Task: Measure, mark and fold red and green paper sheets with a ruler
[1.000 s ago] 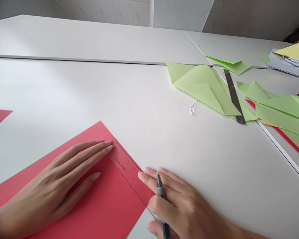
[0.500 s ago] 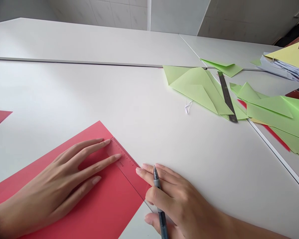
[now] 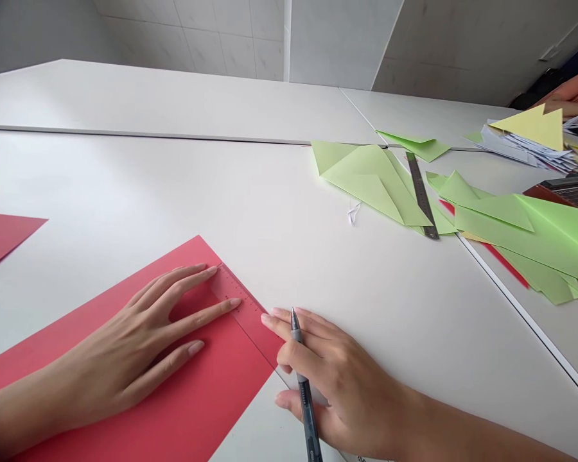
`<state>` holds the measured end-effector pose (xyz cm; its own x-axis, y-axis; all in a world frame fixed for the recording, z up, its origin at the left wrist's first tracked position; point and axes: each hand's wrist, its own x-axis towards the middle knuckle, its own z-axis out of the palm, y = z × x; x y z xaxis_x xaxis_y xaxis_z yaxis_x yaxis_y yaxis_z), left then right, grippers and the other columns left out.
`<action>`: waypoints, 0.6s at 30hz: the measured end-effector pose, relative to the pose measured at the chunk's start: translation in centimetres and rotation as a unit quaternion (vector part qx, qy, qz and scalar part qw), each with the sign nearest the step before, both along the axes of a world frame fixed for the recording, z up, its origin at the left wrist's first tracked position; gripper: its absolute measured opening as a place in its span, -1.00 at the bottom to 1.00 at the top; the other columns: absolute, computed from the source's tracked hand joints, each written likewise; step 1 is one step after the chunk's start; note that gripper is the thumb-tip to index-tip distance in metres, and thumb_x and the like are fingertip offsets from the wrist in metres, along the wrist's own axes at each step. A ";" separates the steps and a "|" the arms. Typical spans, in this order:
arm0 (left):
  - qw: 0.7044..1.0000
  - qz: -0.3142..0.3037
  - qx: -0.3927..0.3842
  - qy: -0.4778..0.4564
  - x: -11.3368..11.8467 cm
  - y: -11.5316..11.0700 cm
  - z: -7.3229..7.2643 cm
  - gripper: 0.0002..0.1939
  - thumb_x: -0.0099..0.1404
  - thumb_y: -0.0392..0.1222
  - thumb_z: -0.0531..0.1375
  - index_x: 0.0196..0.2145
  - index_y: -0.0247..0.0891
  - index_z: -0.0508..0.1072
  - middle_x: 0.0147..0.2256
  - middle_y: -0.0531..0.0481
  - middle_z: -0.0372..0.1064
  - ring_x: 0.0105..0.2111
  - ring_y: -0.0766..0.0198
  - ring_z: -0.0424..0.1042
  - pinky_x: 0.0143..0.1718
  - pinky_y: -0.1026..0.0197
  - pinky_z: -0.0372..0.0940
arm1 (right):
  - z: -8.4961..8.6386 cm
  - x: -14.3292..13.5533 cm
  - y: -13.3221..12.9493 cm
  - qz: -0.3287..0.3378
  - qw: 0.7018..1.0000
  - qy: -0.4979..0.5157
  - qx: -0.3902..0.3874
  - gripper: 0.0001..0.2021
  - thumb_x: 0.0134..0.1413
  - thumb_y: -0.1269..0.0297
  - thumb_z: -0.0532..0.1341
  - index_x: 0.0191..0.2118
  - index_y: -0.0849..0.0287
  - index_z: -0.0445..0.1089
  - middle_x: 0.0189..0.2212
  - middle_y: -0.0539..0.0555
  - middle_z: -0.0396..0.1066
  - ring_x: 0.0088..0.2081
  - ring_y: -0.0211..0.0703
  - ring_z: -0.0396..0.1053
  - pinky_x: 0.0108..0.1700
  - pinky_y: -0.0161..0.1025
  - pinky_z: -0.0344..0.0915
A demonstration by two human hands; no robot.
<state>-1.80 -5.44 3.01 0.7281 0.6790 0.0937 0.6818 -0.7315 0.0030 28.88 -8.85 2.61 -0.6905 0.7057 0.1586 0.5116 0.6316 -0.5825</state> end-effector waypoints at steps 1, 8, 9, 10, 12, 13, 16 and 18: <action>1.000 0.001 -0.001 -0.001 0.0 0.0 0.0 -0.40 0.47 -0.13 -0.07 0.39 0.17 -0.15 0.41 -0.02 -0.29 0.34 -0.09 -0.01 0.20 -0.20 0.26 | 0.0 0.0 0.0 0.000 1.000 0.001 -0.003 -0.79 0.20 0.41 0.24 -0.22 0.08 0.15 0.27 0.14 0.27 0.33 -0.14 0.15 0.34 -0.22 0.15; 1.000 0.002 0.004 0.014 -0.1 0.0 0.1 -0.40 0.48 -0.11 -0.07 0.39 0.16 -0.17 0.41 -0.02 -0.28 0.35 -0.08 -0.03 0.19 -0.17 0.28 | 0.1 0.3 0.2 -0.023 0.998 0.040 -0.029 -0.77 0.22 0.36 0.23 -0.21 0.03 0.10 -0.08 0.12 0.50 0.32 -0.13 0.17 0.31 -0.16 0.21; 1.000 0.001 0.006 0.018 -0.1 0.0 0.0 -0.40 0.48 -0.11 -0.07 0.39 0.16 -0.17 0.42 -0.02 -0.28 0.35 -0.08 -0.04 0.19 -0.17 0.28 | 0.1 0.4 0.2 -0.027 0.998 0.041 -0.033 -0.77 0.22 0.36 0.23 -0.22 0.02 0.10 -0.15 0.10 0.51 0.33 -0.14 0.15 0.32 -0.14 0.20; 1.000 0.001 0.008 0.020 -0.1 0.0 0.0 -0.40 0.48 -0.11 -0.07 0.39 0.16 -0.17 0.42 -0.02 -0.28 0.35 -0.07 -0.04 0.19 -0.17 0.28 | 0.1 0.5 0.3 -0.030 0.998 0.040 -0.037 -0.77 0.22 0.36 0.23 -0.22 0.02 0.09 -0.18 0.09 0.50 0.34 -0.14 0.14 0.33 -0.13 0.18; 1.000 -0.002 0.010 0.022 -0.1 0.0 0.0 -0.40 0.48 -0.10 -0.08 0.39 0.15 -0.17 0.42 -0.02 -0.29 0.36 -0.07 -0.06 0.19 -0.17 0.27 | 0.0 0.6 0.4 -0.033 0.998 0.032 -0.040 -0.77 0.22 0.36 0.23 -0.22 0.02 0.09 -0.10 0.10 0.49 0.35 -0.15 0.11 0.34 -0.12 0.17; 1.000 -0.003 0.010 0.022 -0.1 0.1 0.0 -0.40 0.48 -0.10 -0.09 0.39 0.15 -0.17 0.42 -0.01 -0.29 0.36 -0.07 -0.06 0.19 -0.17 0.27 | 0.0 0.7 0.4 -0.032 0.998 0.027 -0.040 -0.76 0.21 0.37 0.23 -0.21 0.02 0.09 -0.02 0.12 0.47 0.36 -0.15 0.10 0.35 -0.11 0.16; 1.000 -0.004 0.005 0.018 -0.1 0.2 -0.1 -0.41 0.48 -0.09 -0.10 0.39 0.15 -0.17 0.42 0.00 -0.30 0.36 -0.06 -0.07 0.20 -0.18 0.24 | 0.0 0.9 0.5 -0.028 0.999 0.010 -0.037 -0.77 0.21 0.37 0.23 -0.20 0.04 0.10 0.19 0.17 0.35 0.37 -0.11 0.07 0.38 -0.06 0.10; 1.000 -0.004 -0.002 0.013 -0.2 0.4 -0.2 -0.42 0.48 -0.08 -0.11 0.39 0.15 -0.15 0.42 0.02 -0.28 0.36 -0.05 -0.07 0.22 -0.18 0.20 | 0.0 1.1 0.6 -0.027 0.999 -0.002 -0.031 -0.78 0.22 0.33 0.24 -0.19 0.05 0.11 0.25 0.19 0.29 0.38 -0.08 0.05 0.41 0.00 0.01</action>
<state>-1.96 -5.06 2.77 0.7357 0.6735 0.0717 0.6758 -0.7370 -0.0115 30.00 -8.24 2.65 -0.6512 0.7507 0.1112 0.5461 0.5653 -0.6182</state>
